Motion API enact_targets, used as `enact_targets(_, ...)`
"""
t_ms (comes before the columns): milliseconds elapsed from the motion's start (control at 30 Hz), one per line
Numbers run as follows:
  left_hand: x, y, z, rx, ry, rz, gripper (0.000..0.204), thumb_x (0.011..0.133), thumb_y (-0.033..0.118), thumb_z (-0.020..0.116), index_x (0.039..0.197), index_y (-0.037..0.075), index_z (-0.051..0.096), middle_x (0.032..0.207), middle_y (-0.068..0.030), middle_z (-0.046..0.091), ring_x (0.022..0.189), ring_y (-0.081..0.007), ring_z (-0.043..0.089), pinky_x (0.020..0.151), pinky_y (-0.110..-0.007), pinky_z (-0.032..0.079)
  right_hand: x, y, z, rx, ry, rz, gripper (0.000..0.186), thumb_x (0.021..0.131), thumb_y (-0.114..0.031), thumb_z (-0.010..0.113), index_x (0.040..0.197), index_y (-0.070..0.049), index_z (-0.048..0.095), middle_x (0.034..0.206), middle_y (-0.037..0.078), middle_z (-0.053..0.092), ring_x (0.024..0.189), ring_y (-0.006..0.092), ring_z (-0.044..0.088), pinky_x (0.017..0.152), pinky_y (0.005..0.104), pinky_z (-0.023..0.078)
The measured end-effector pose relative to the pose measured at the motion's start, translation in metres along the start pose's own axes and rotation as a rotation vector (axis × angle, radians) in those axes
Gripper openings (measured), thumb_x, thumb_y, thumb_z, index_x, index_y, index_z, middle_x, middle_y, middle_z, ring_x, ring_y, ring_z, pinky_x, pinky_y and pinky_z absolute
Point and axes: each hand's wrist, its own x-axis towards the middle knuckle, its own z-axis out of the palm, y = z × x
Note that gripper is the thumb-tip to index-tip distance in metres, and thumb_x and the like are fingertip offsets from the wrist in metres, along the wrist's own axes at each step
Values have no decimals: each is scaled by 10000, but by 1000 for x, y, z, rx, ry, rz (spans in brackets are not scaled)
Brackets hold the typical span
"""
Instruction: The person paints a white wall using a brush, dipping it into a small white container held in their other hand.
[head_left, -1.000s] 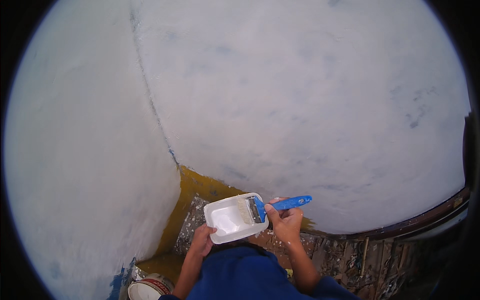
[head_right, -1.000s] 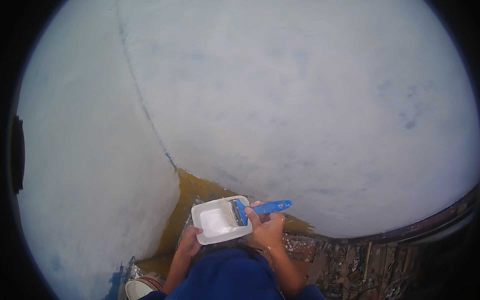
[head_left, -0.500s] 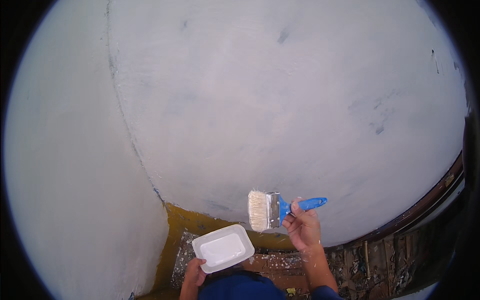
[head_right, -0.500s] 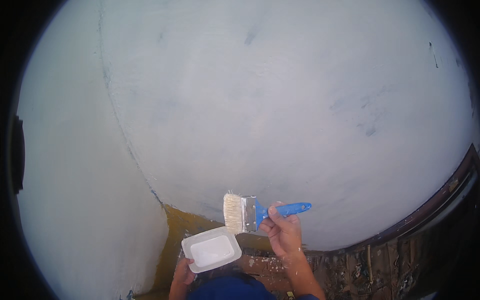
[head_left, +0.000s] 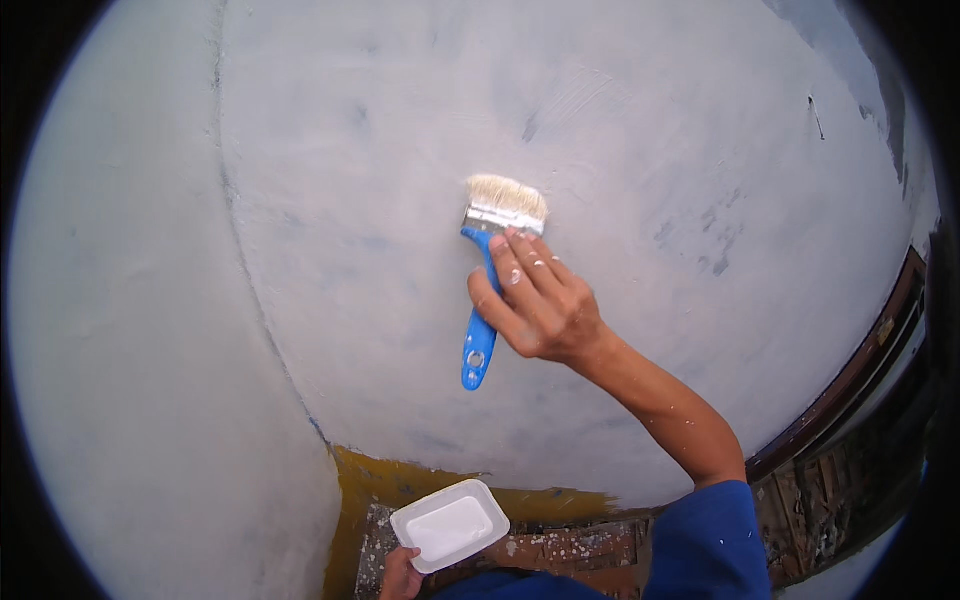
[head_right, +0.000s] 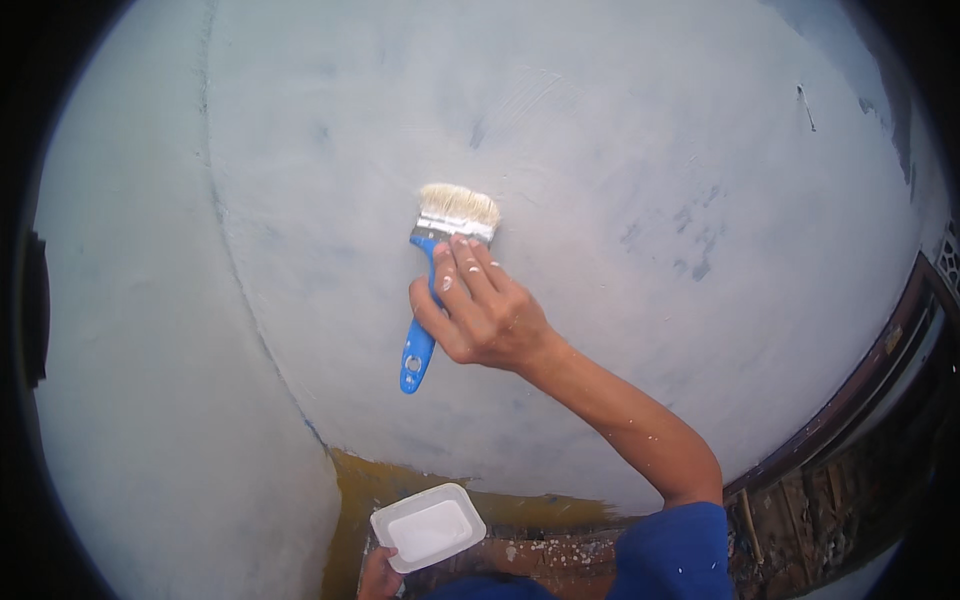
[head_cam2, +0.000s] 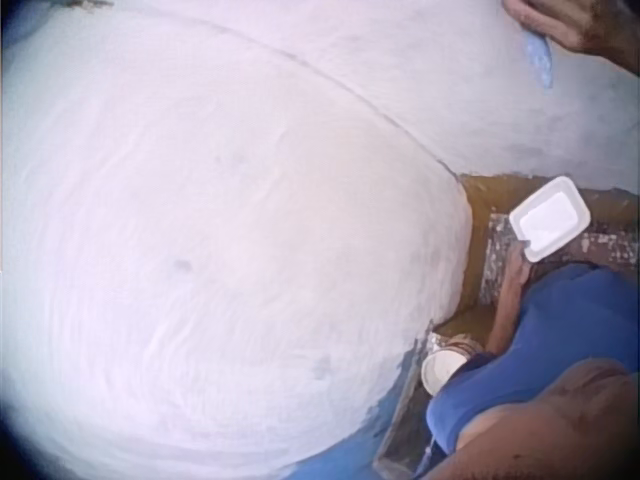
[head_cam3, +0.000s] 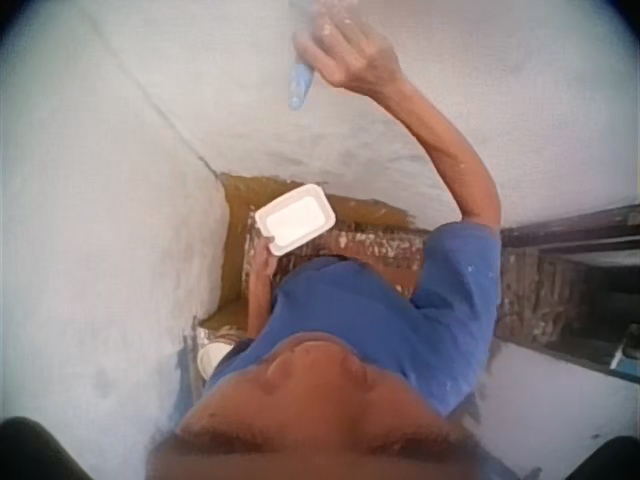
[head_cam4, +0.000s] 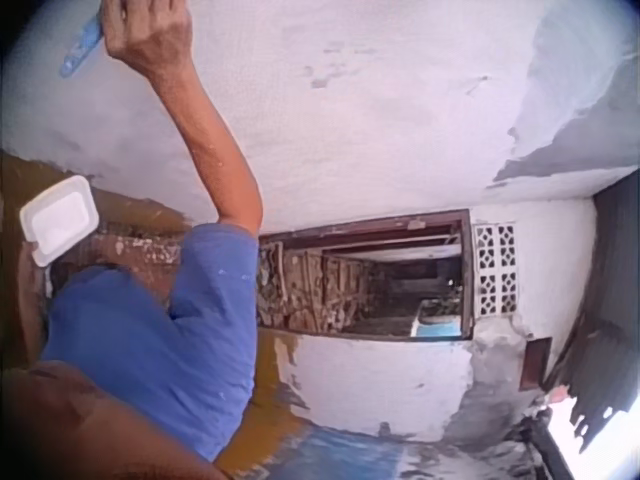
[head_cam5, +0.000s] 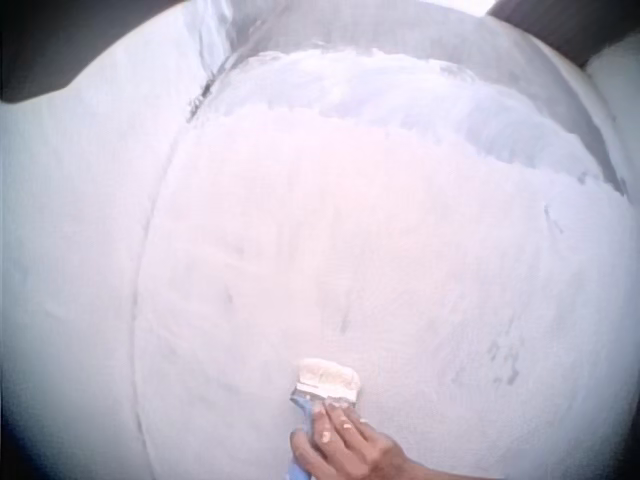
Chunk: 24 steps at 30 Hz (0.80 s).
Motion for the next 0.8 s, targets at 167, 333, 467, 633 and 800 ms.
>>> enact_targets(167, 4, -9, -12, -28, -59, -49, 604, 800, 86, 542, 1374, -29, 394, 1329, -142, 523, 1209, -270, 526, 1036, -383, 443, -36, -56, -12, 650, -325, 262, 126, 763, -73, 693, 866, -85, 623, 833, 95, 675, 741, 226, 691, 660, 321, 576)
enact_targets(333, -14, 0, -22, -39, -25, 31, 596, 804, 89, 542, 1363, -55, 392, 1322, -150, 526, 1212, -272, 524, 1036, -371, 440, 38, 93, -43, 360, 238, 410, 124, 795, 5, 718, 815, -9, 596, 852, 70, 690, 674, 186, 671, 565, 248, 507)
enact_targets(467, -14, 9, -19, -62, -20, 28, 577, 819, 75, 535, 1361, -58, 389, 1307, -155, 533, 1202, -272, 530, 1031, -374, 445, 57, 155, -68, -252, 379, 343, 135, 827, -87, 728, 948, -46, 685, 875, 70, 717, 751, 209, 710, 649, 296, 586)
enact_targets(633, -16, 25, 0, -47, 14, 66, 560, 829, 45, 540, 1357, -63, 386, 1295, -166, 534, 1187, -282, 539, 1017, -395, 458, 19, 47, -4, -172, 158, 82, 52, 781, -79, 653, 827, -73, 629, 867, 181, 655, 826, 303, 693, 733, 362, 590)
enact_targets(800, 1, 13, -11, -66, -10, 20, 573, 816, 40, 555, 1357, -48, 390, 1290, -171, 532, 1174, -290, 548, 998, -401, 477, -59, -93, -1, 754, -299, 49, 242, 735, -95, 642, 965, -55, 579, 867, 107, 641, 701, 272, 655, 635, 344, 553)
